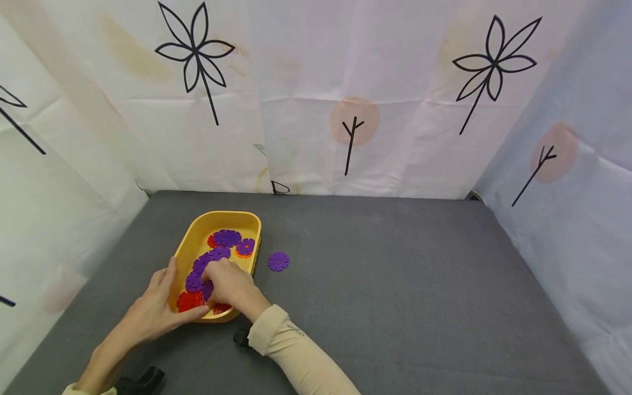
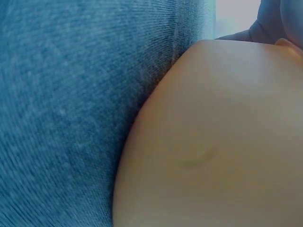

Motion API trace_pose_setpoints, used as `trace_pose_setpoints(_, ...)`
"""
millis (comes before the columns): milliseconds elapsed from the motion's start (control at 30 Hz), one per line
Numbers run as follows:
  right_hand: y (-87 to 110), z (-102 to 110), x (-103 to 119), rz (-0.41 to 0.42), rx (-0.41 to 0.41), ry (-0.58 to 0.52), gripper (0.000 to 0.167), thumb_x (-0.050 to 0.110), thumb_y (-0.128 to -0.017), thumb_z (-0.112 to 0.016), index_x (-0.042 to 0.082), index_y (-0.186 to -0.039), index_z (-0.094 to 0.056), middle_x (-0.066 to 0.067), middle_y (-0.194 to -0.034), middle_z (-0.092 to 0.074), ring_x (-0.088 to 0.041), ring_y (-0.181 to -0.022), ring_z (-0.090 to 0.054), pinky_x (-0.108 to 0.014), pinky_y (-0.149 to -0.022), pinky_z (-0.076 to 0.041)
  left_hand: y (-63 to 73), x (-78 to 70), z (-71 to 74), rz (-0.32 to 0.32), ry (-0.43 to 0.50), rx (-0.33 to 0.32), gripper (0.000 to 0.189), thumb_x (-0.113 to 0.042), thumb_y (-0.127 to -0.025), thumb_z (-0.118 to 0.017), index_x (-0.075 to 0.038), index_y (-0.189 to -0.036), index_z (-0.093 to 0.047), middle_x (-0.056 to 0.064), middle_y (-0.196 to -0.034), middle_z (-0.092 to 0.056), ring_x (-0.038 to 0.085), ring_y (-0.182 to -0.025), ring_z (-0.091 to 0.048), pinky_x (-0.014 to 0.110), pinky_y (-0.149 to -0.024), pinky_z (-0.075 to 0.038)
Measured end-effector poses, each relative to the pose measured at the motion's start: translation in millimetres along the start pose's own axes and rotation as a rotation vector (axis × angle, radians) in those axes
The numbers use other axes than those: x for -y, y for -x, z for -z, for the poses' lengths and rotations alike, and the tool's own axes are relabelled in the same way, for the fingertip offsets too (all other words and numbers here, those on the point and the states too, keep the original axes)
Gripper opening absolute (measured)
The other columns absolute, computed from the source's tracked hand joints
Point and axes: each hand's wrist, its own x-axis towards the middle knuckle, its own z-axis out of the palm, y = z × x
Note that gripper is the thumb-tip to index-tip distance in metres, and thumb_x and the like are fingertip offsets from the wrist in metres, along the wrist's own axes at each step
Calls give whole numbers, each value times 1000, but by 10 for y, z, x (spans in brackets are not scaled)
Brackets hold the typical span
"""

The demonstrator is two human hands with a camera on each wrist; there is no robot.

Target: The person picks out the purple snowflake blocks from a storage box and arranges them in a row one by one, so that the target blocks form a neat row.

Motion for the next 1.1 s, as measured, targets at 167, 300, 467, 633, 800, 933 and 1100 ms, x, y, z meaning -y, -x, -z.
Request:
trace_pose_setpoints(167, 7, 4, -11, 18, 4, 3, 42, 24, -77, -91, 22, -117, -79, 9, -115, -78, -6, -102, -70, -13, -74, -56, 3, -2, 0, -2, -1, -1, 143, -76, -73, -74, -2, -162, 10, 30, -153, -26, 40, -108, -63, 54, -84, -59)
trace_pose_setpoints(300, -6, 14, -30, 69, 17, -4, 40, 23, -79, -90, 19, -117, -79, 7, -115, -78, -6, -102, -71, -12, -76, -56, 1, -4, 1, -2, -1, 0, 143, -76, -74, -74, -2, -162, 11, 30, -153, -25, 42, -109, -62, 55, -84, -59)
trace_pose_setpoints(467, -22, 35, -52, 109, 45, -37, 43, 15, -80, -88, 15, -122, -77, 4, -118, -78, -3, -90, -68, -10, -72, -54, 1, -7, -5, -1, 2, -2, 142, -76, -74, -73, -2, -162, 10, 30, -154, -25, 43, -110, -63, 55, -84, -59)
trace_pose_setpoints(633, -13, 59, -67, 130, 43, -119, 47, 10, -80, -88, 12, -125, -75, 1, -119, -77, -2, -70, -58, -8, -65, -51, -2, -7, -8, 2, 2, 1, 143, -76, -74, -74, -2, -162, 11, 31, -153, -24, 43, -110, -62, 54, -83, -60)
trace_pose_setpoints(800, 4, 69, -89, 133, 5, -210, 48, 11, -80, -88, 10, -126, -74, -1, -117, -78, -1, -79, -63, -8, -71, -53, -1, -7, -13, 0, 0, -5, 142, -75, -74, -74, -2, -162, 10, 31, -153, -25, 44, -111, -62, 55, -84, -60)
trace_pose_setpoints(933, 12, 71, -110, 107, -25, -301, 49, 12, -80, -87, 10, -127, -73, -2, -115, -78, -2, -84, -66, -10, -74, -55, -7, -5, -9, 0, 0, 0, 143, -75, -74, -74, -1, -162, 10, 32, -152, -25, 43, -108, -63, 53, -81, -61)
trace_pose_setpoints(1100, 47, 107, -145, 94, -84, -503, 51, 12, -82, -86, 8, -131, -70, -6, -114, -77, -4, -81, -70, -13, -70, -56, -10, -7, 1, 4, 1, 6, 142, -74, -74, -74, -1, -162, 11, 32, -152, -26, 42, -105, -64, 52, -79, -61)
